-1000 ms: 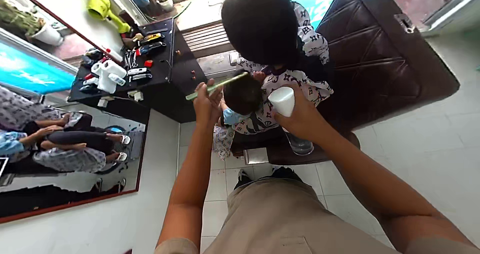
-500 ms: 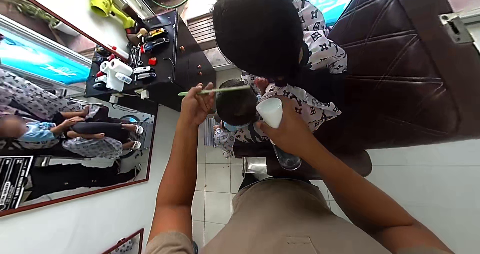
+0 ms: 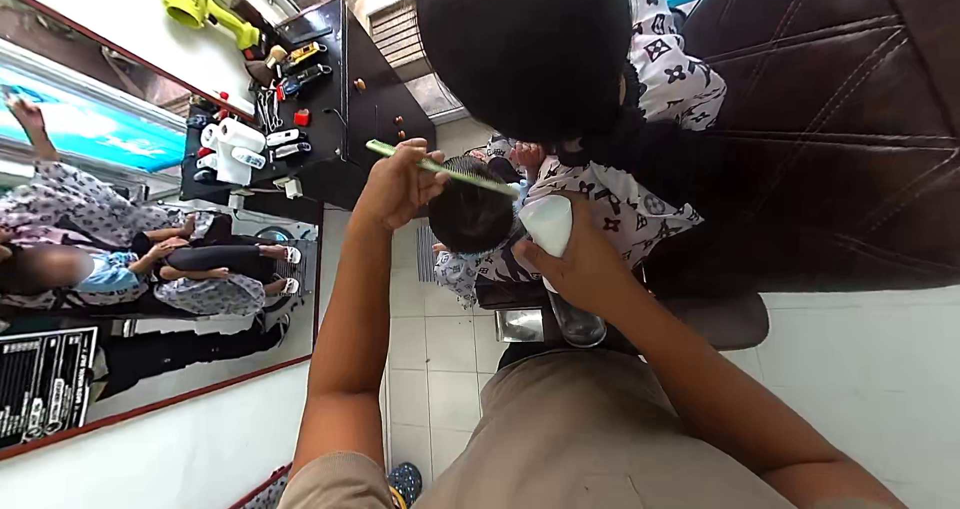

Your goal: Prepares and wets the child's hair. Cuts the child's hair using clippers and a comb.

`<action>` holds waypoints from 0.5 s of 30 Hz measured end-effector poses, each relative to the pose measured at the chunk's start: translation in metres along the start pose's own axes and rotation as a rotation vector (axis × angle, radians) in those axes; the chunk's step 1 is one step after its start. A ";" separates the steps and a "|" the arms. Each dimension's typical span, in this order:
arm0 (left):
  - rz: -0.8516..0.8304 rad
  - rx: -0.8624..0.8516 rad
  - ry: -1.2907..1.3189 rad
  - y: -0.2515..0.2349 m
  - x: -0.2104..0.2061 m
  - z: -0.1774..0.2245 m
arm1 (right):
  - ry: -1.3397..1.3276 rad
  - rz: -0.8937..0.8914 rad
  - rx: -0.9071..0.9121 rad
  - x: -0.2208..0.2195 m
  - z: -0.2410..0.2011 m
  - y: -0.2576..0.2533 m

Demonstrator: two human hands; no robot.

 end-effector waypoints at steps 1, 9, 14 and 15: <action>0.065 0.003 0.004 -0.020 0.000 0.001 | 0.009 0.023 -0.010 -0.001 -0.002 -0.001; -0.030 -0.106 0.091 0.002 0.009 0.011 | 0.027 0.054 0.009 0.003 -0.012 0.000; 0.018 -0.005 -0.051 -0.045 0.003 0.004 | 0.082 0.001 0.033 -0.006 -0.013 -0.013; 0.161 -0.071 -0.001 -0.054 0.010 0.001 | 0.081 -0.005 0.042 -0.005 -0.015 -0.008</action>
Point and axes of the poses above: each hand's wrist, its own y-axis away from the middle knuckle, its own x-axis out of the back of the hand, z = x × y, the point moved 3 cm from there along -y, towards the middle knuckle, and after that the axes turned 5 degrees about -z, right-handed, at the moved point
